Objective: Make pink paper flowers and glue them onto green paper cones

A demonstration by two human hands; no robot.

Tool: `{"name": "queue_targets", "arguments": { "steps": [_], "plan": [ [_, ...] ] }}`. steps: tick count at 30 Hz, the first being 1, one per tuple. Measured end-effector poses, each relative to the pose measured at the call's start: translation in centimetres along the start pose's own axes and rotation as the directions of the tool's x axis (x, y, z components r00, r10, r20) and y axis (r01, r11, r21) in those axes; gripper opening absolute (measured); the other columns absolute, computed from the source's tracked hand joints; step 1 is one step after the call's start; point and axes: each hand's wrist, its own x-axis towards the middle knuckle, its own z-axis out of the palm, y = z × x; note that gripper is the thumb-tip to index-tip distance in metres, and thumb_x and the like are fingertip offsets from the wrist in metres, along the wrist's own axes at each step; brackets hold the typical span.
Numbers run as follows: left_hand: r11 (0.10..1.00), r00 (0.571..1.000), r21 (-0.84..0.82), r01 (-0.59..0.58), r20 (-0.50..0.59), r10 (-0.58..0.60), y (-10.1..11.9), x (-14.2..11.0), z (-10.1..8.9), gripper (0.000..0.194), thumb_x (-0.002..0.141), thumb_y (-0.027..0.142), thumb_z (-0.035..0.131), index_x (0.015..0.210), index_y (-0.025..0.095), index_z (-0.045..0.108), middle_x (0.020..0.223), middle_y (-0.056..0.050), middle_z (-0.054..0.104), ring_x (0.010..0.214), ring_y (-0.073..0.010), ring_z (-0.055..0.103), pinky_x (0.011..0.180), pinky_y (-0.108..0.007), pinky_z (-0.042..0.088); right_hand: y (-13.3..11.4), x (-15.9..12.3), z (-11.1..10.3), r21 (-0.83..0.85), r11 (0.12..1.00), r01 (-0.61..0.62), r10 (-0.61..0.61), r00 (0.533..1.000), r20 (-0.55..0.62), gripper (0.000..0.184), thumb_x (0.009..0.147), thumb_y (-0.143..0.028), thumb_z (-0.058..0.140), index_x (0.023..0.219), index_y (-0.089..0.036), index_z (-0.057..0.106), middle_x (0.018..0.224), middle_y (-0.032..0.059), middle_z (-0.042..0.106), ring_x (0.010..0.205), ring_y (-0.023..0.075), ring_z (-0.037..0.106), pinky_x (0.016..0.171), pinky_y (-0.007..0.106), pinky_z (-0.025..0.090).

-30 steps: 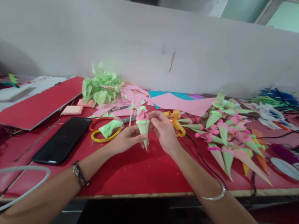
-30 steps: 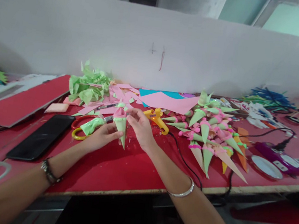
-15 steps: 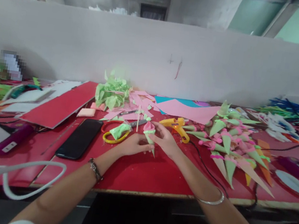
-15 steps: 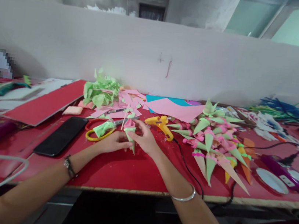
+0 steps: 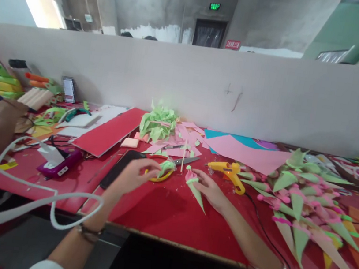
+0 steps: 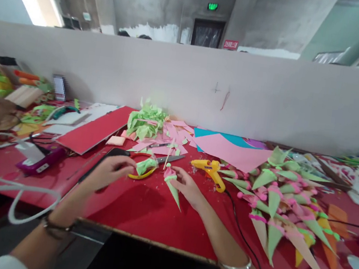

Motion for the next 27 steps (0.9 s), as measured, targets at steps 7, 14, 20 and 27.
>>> {"name": "queue_targets", "arguments": {
  "steps": [7, 14, 20, 27],
  "plan": [
    [0.872, 0.950, 0.376, 0.312, -0.101, -0.297, -11.5, -5.3, -6.1, 0.062, 0.064, 0.056, 0.052, 0.111, 0.014, 0.049, 0.121, -0.013, 0.049, 0.113, -0.0290, 0.043, 0.096, -0.044, 0.032, -0.8, -0.5, 0.1, -0.036, 0.999, -0.015, 0.018, 0.997, 0.072, 0.040, 0.071, -0.031, 0.059, 0.109, -0.025, 0.051, 0.104, 0.0019, 0.057, 0.092, 0.0157, 0.056, 0.081, 0.031, 0.043],
    [0.835, 0.955, 0.483, 0.262, -0.007, -0.295, -14.0, -7.0, -5.7, 0.066, 0.074, 0.055, 0.044, 0.127, 0.018, 0.034, 0.133, -0.011, 0.036, 0.121, -0.0292, 0.035, 0.099, -0.042, 0.029, -0.8, -0.4, -0.1, -0.044, 0.999, -0.012, 0.015, 0.998, 0.061, 0.040, 0.072, -0.031, 0.058, 0.111, -0.025, 0.050, 0.105, 0.0021, 0.057, 0.094, 0.0163, 0.055, 0.083, 0.032, 0.042],
    [0.801, 0.949, 0.544, 0.250, 0.024, -0.313, -14.5, -7.0, -5.8, 0.073, 0.070, 0.056, 0.047, 0.129, 0.016, 0.032, 0.136, -0.012, 0.033, 0.124, -0.0291, 0.031, 0.100, -0.042, 0.028, -0.8, -0.4, -0.3, -0.022, 0.999, -0.032, 0.034, 0.997, 0.076, 0.040, 0.073, -0.031, 0.058, 0.112, -0.026, 0.050, 0.110, 0.0029, 0.056, 0.097, 0.0170, 0.055, 0.085, 0.033, 0.042],
    [0.774, 0.943, 0.574, 0.267, 0.010, -0.333, -15.0, -6.9, -5.6, 0.071, 0.068, 0.055, 0.048, 0.127, 0.018, 0.037, 0.134, -0.012, 0.035, 0.120, -0.0314, 0.035, 0.096, -0.044, 0.030, -1.1, -0.4, -0.1, -0.003, 0.998, -0.062, 0.062, 0.993, 0.099, 0.040, 0.071, -0.031, 0.059, 0.110, -0.026, 0.050, 0.109, 0.0028, 0.057, 0.097, 0.0173, 0.055, 0.086, 0.034, 0.042]
  ]
}}
